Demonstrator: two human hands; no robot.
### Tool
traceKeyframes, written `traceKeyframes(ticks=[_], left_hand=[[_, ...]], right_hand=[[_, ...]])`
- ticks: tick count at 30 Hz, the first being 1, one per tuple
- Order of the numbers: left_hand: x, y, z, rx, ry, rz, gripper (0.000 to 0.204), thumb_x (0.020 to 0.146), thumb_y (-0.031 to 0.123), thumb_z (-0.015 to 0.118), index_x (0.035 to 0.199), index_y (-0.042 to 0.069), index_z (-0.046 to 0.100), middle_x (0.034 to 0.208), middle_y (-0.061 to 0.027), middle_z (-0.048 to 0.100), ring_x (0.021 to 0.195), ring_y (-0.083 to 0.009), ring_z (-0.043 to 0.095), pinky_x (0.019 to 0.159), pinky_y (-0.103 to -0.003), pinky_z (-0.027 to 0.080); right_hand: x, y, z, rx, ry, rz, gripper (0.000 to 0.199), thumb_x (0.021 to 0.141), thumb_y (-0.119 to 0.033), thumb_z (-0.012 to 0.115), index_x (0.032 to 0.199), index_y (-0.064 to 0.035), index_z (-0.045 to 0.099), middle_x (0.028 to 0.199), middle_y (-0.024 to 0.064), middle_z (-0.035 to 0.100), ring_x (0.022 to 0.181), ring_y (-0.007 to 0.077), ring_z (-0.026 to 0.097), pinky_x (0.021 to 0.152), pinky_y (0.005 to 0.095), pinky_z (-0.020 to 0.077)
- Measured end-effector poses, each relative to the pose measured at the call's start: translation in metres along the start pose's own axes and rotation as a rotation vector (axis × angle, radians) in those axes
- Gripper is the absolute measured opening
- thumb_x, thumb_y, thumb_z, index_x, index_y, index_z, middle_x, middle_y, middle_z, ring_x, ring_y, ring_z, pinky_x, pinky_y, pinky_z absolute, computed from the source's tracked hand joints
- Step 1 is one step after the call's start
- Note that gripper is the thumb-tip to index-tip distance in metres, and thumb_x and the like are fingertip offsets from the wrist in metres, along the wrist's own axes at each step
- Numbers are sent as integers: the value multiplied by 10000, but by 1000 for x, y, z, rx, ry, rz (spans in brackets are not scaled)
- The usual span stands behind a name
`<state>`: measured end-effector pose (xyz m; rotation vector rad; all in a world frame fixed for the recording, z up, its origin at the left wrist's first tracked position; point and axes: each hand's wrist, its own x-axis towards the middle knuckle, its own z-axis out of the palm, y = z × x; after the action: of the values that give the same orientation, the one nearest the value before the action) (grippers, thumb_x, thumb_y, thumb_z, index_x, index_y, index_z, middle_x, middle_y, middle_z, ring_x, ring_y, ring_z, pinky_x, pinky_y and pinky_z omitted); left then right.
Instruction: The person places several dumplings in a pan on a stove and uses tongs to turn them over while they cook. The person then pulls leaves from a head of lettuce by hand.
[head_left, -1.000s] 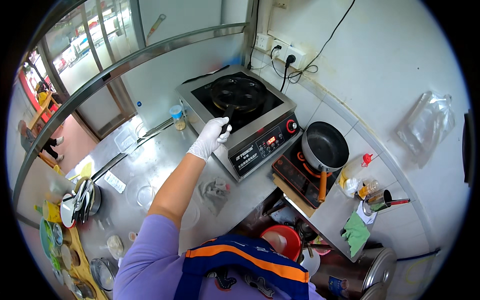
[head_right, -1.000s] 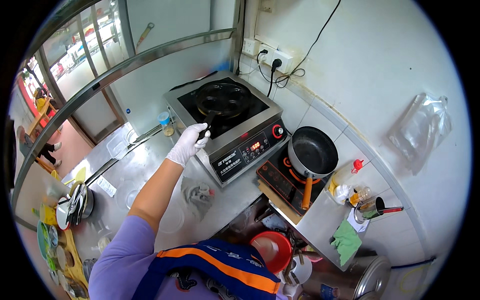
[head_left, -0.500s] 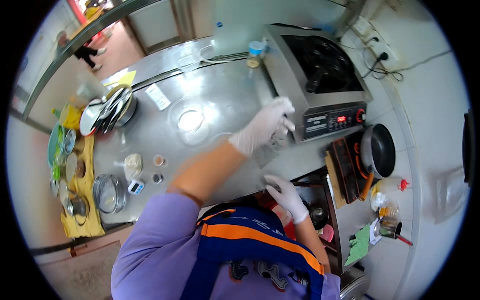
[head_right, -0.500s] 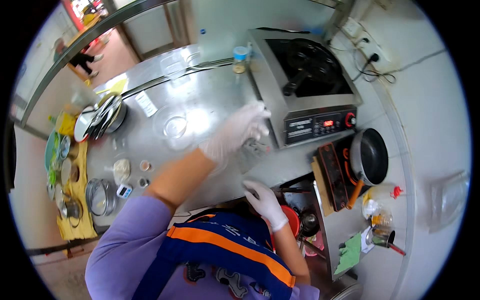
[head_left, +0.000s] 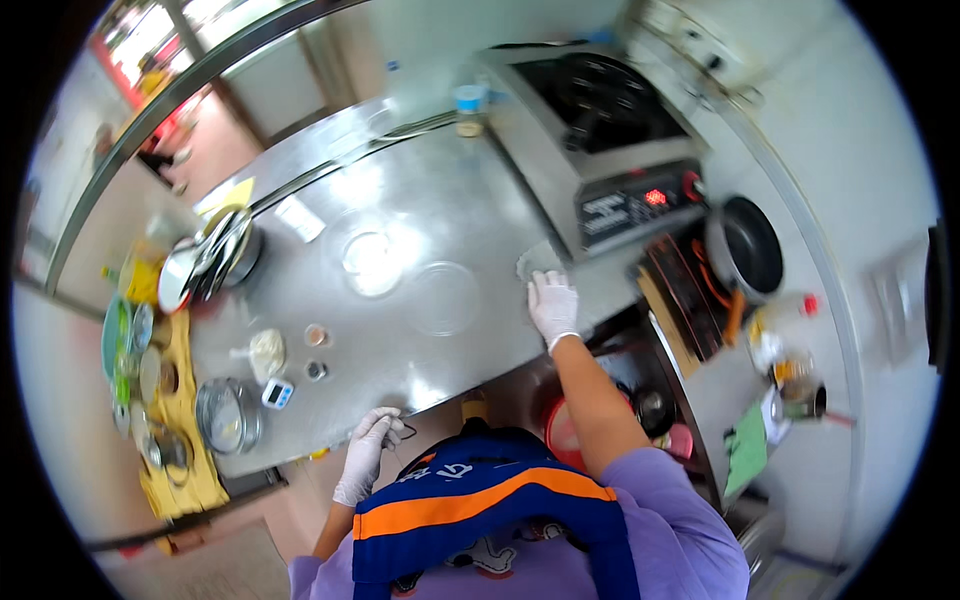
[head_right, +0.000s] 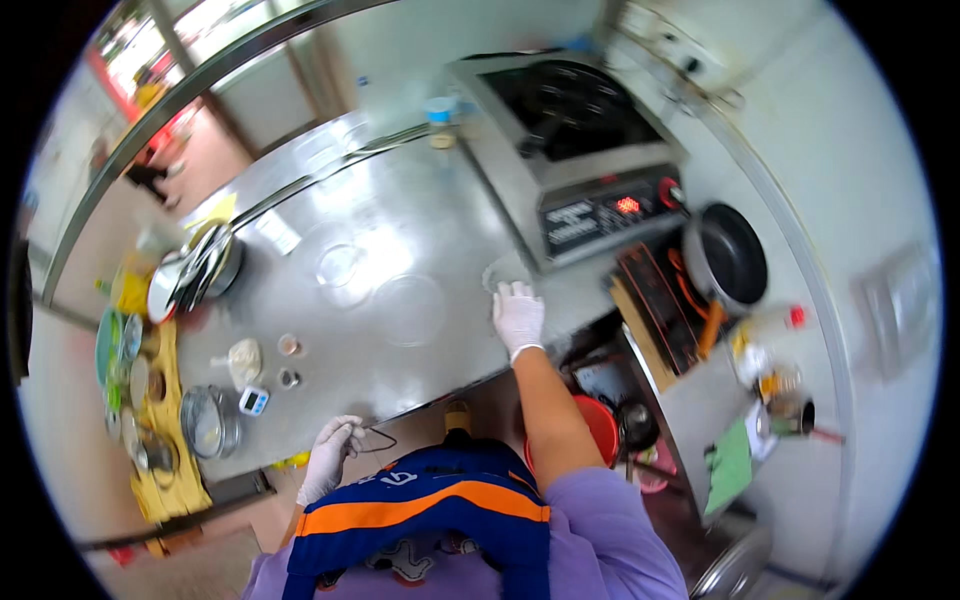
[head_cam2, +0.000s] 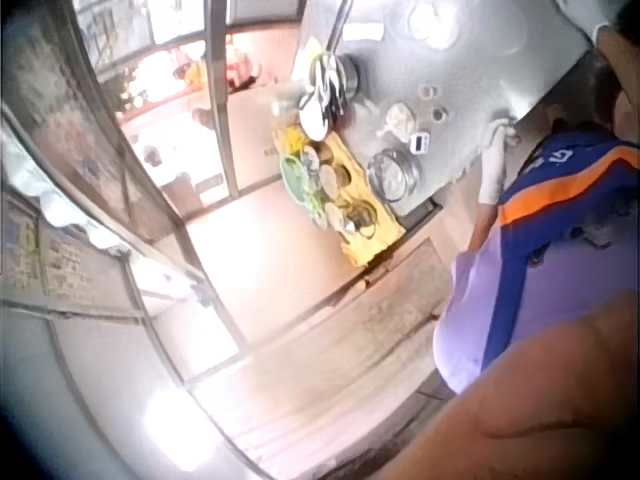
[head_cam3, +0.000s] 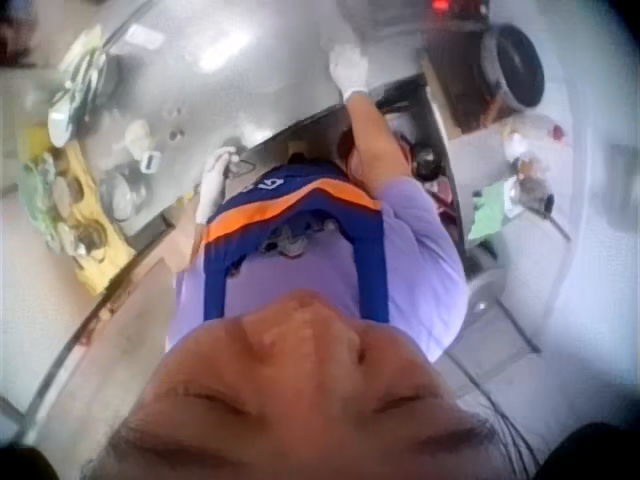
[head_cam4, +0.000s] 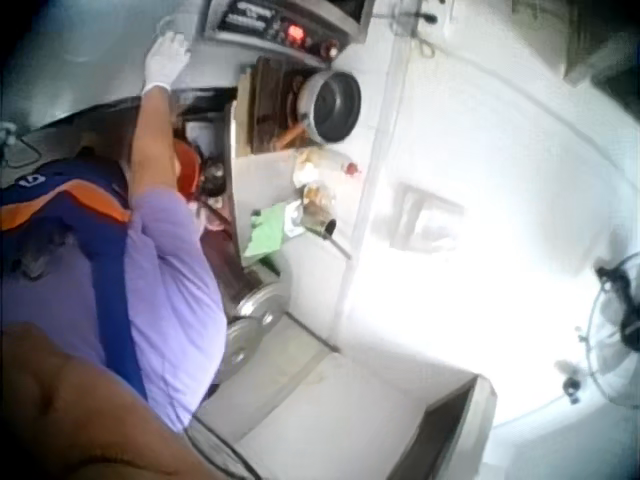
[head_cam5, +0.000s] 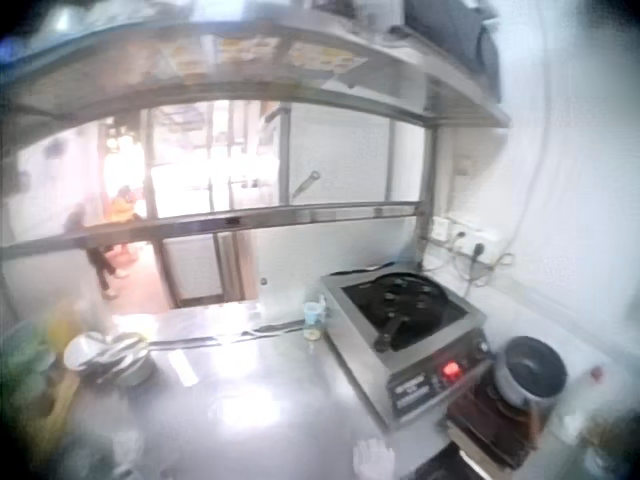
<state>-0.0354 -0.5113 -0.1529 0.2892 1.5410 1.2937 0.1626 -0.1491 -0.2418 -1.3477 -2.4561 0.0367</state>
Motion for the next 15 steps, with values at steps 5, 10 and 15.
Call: traceKeyframes(ticks=[5, 10, 15], left_hand=[[1, 0, 72, 66, -298, 13, 225, 976, 119, 440, 1118, 33, 592, 865, -31, 634, 708, -89, 554, 618, -224, 439], [-11, -24, 149, 276, -603, -72, 218, 982, 169, 448, 1100, 57, 593, 852, -34, 633, 661, -98, 557, 594, -225, 443], [-72, -103, 230, 415, -790, -283, 262, 969, 223, 494, 1085, 2, 575, 830, -50, 606, 623, -100, 527, 523, -214, 426]], right_hand=[[-97, 27, -50, 994, -31, 263, 274, 956, -286, 501, 1086, -71, 611, 1023, 140, 655, 955, 287, 633, 850, 380, 498], [-351, 60, -140, 1676, 230, 290, 437, 987, -302, 409, 1392, -140, 416, 1407, 67, 466, 1282, 235, 451, 1089, 367, 347], [-570, 39, -247, 1631, 613, 363, 415, 991, -248, 447, 1365, -67, 455, 1253, 86, 579, 1133, 183, 559, 972, 319, 442]])
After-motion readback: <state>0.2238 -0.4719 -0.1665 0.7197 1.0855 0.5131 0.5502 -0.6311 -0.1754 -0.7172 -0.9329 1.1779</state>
